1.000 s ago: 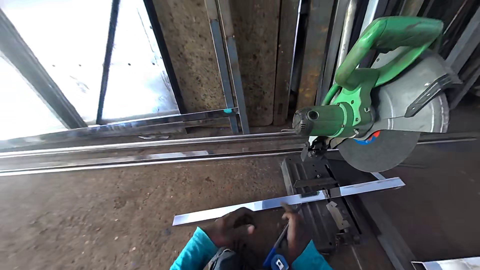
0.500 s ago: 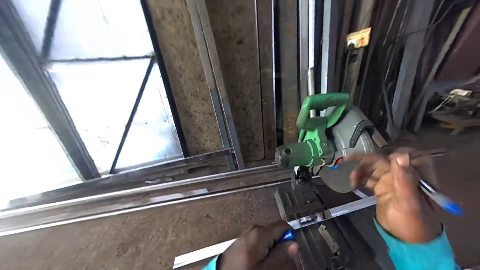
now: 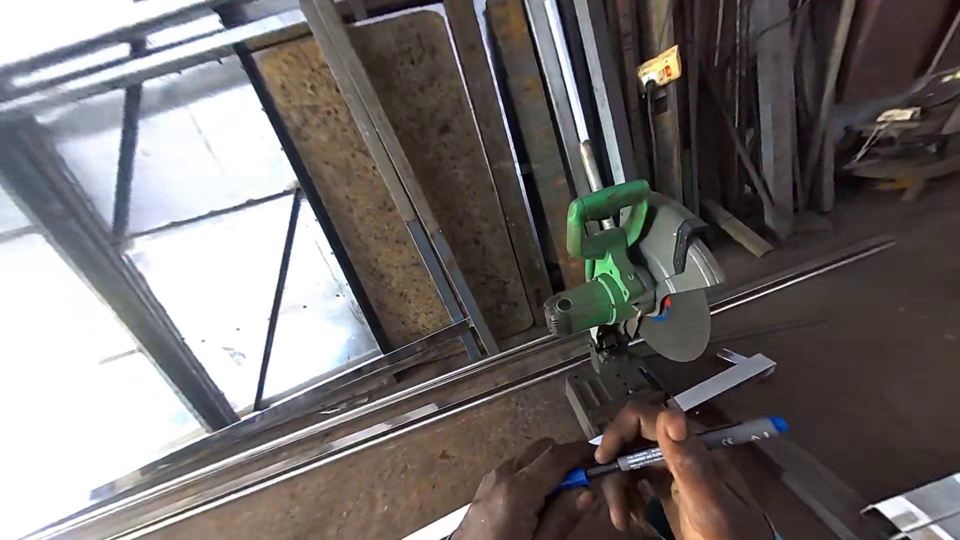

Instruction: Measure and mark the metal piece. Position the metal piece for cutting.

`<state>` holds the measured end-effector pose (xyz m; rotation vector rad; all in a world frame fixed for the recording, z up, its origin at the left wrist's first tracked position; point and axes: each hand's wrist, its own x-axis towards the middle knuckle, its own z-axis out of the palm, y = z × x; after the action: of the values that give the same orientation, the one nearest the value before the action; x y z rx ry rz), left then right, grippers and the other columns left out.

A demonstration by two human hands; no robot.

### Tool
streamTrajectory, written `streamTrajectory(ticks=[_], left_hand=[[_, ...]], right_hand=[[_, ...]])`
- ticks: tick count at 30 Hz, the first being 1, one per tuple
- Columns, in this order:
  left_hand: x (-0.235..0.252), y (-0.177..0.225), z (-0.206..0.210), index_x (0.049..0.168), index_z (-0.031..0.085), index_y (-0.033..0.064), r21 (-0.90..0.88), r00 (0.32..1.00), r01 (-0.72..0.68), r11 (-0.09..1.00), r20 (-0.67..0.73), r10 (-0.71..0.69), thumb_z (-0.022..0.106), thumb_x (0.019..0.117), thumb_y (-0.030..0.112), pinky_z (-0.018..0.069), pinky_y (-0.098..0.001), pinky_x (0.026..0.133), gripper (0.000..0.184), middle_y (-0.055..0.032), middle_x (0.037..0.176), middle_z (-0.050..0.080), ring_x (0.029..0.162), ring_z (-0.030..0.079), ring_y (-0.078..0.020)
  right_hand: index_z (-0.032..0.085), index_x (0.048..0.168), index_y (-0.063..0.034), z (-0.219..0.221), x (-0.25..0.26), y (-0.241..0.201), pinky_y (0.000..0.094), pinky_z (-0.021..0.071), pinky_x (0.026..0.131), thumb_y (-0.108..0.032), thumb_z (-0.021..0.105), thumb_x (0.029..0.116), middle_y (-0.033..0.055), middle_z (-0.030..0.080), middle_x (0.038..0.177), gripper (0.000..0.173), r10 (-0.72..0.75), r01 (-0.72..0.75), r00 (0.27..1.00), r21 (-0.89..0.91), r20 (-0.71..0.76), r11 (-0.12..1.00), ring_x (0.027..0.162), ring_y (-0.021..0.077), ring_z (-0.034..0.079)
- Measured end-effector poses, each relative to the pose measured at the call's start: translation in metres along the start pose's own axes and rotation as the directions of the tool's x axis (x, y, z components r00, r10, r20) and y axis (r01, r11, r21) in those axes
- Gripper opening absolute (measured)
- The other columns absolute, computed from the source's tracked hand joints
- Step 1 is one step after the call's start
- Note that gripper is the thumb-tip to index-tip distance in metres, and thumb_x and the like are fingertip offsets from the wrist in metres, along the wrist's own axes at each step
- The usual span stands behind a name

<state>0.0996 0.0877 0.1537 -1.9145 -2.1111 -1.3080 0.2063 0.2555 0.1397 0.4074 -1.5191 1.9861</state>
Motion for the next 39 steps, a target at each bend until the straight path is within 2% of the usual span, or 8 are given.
streamTrajectory(ticks=[7,10,16,24,31,34,37,39], left_hand=[[-0.003,-0.005,-0.001,0.121,0.067,0.0138,-0.035,0.982,-0.054,0.998,-0.184,0.047,0.053,0.1067,0.038,0.0565,-0.0193,0.072,0.031,0.0025,0.094,0.069,0.081,0.064,-0.0003],[-0.003,-0.006,-0.007,0.115,0.071,0.0141,-0.008,0.961,-0.065,0.998,-0.268,0.061,0.057,0.1057,0.035,0.0507,-0.015,0.064,0.026,0.0058,0.089,0.064,0.072,0.057,0.0018],[0.001,-0.009,-0.008,0.103,0.066,0.0063,-0.116,0.954,-0.066,0.991,-0.297,0.029,0.063,0.1001,0.025,0.0474,-0.0142,0.054,0.019,0.0042,0.086,0.063,0.064,0.054,0.0019],[0.002,-0.013,-0.01,0.093,0.062,0.0079,-0.105,0.938,-0.039,0.994,-0.346,0.0,0.063,0.0943,0.021,0.0403,-0.0128,0.047,0.013,0.0054,0.076,0.055,0.057,0.046,0.002],[0.003,-0.108,0.003,0.11,0.066,0.0023,-0.079,0.926,0.296,0.952,0.268,-0.266,0.064,0.0979,0.013,0.0535,-0.0267,0.059,0.017,-0.0033,0.081,0.067,0.065,0.061,-0.0083],[-0.018,-0.172,0.031,0.13,0.062,0.0002,0.154,0.688,0.536,0.83,0.491,-0.535,0.065,0.1007,0.016,0.0556,-0.0475,0.093,0.033,-0.0182,0.113,0.069,0.1,0.069,-0.0287],[-0.085,-0.271,0.072,0.14,0.056,0.0028,0.338,0.525,0.705,0.624,0.342,-0.779,0.067,0.1004,0.021,0.0445,-0.0573,0.11,0.045,-0.0231,0.138,0.058,0.128,0.058,-0.0393],[-0.136,-0.319,0.098,0.141,0.058,0.0099,0.391,0.499,0.769,0.506,0.128,-0.857,0.071,0.097,0.024,0.0439,-0.0636,0.109,0.048,-0.0203,0.143,0.056,0.133,0.054,-0.0411]], right_hand=[[0.044,0.155,-0.0149,0.003,0.002,0.01,0.02,0.0498,0.048,-0.061,0.042,0.1044,-0.0027,0.065,0.074,0.068,0.196,-0.148,0.969,-0.285,0.148,0.947,0.053,0.0011,0.055],[0.056,0.144,-0.0206,-0.02,0.012,-0.009,0.0171,0.0526,0.052,-0.053,0.065,0.0967,-0.0033,0.071,0.08,0.058,0.139,-0.112,0.987,-0.272,0.084,0.956,0.06,0.0009,0.061],[0.072,0.103,-0.0121,-0.026,0.023,-0.017,0.0104,0.0513,0.054,-0.023,0.07,0.0951,-0.0113,0.066,0.078,0.014,-0.149,0.263,0.96,-0.581,0.238,0.77,0.063,-0.0054,0.058],[0.071,0.103,-0.0109,-0.012,0.013,0.028,0.0085,0.0477,0.055,-0.024,0.067,0.1001,-0.0098,0.065,0.081,0.014,-0.201,0.251,0.967,-0.473,0.155,0.845,0.064,-0.0064,0.056],[0.07,0.122,-0.013,-0.085,-0.03,0.117,0.0213,0.0567,0.057,-0.028,0.058,0.1048,-0.0043,0.071,0.084,0.026,0.189,-0.055,0.972,-0.643,0.141,0.764,0.064,0.003,0.063],[0.067,0.132,-0.0044,-0.125,-0.121,0.17,0.0312,0.0588,0.063,-0.018,0.057,0.1013,0.0068,0.075,0.091,0.035,0.578,-0.466,0.812,-0.69,-0.083,0.554,0.068,0.0118,0.067],[0.063,0.131,0.0012,-0.154,-0.226,0.208,0.0362,0.0614,0.065,-0.013,0.054,0.1039,0.0128,0.074,0.105,0.032,0.755,-0.831,0.507,-0.468,-0.416,0.3,0.071,0.0183,0.07],[0.063,0.133,0.0001,-0.169,-0.263,0.221,0.0394,0.0609,0.067,-0.01,0.054,0.1037,0.0131,0.074,0.107,0.033,0.748,-0.875,0.426,-0.444,-0.509,0.196,0.075,0.0215,0.071]])
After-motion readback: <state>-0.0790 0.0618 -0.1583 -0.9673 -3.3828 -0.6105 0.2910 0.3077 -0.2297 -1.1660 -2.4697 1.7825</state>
